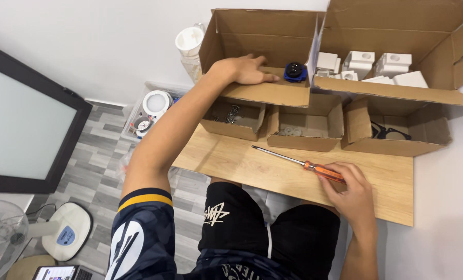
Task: The person assembles a blue electrical socket by attaching a white plastic ring and securing it with screws using an orange screwdriver. They then place the completed unit into a cardboard box and pick up a black electrical component.
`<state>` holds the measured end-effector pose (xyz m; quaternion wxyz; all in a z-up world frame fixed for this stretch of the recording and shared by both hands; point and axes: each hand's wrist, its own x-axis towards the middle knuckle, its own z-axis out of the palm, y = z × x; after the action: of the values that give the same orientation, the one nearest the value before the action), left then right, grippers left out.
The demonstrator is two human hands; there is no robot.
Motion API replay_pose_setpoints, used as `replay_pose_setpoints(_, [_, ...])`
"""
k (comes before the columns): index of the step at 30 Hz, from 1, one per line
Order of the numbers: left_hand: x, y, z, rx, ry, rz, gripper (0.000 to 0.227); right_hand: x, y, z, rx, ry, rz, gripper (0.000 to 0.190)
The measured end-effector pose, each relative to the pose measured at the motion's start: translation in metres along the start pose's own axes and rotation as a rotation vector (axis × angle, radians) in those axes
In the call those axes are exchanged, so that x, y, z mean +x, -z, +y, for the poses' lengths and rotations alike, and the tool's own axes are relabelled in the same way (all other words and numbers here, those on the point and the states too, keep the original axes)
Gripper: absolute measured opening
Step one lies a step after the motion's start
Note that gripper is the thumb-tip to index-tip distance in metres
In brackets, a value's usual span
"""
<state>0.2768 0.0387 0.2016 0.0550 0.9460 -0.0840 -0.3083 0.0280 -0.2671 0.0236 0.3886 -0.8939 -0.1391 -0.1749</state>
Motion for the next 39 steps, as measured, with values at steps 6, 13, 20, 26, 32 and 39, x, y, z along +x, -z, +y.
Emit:
replay_pose_setpoints(6, [0.09,-0.018,0.026,0.159,-0.301,0.125,0.088,0.001,0.002,-0.005,-0.001,-0.02,0.005,0.02])
replay_pose_setpoints(13, [0.206,-0.067,0.051,0.232,-0.298,0.262,0.08,0.003,0.0,0.006,0.027,-0.04,0.033,0.026])
replay_pose_setpoints(20, [0.222,-0.061,0.036,0.458,-0.25,0.506,0.028,0.003,0.002,-0.002,0.009,-0.015,0.007,0.021])
replay_pose_setpoints(26, [0.089,-0.012,0.028,0.244,-0.33,0.729,0.051,0.002,0.004,-0.004,-0.052,-0.004,0.056,0.022])
replay_pose_setpoints(32, [-0.097,-0.02,0.019,-0.262,-0.737,1.148,0.044,0.007,0.012,-0.005,0.031,-0.006,0.136,0.026])
replay_pose_setpoints(39, [-0.141,-0.139,0.0,-0.487,-0.901,1.232,0.051,0.051,0.092,-0.002,-0.105,0.052,0.273,0.016])
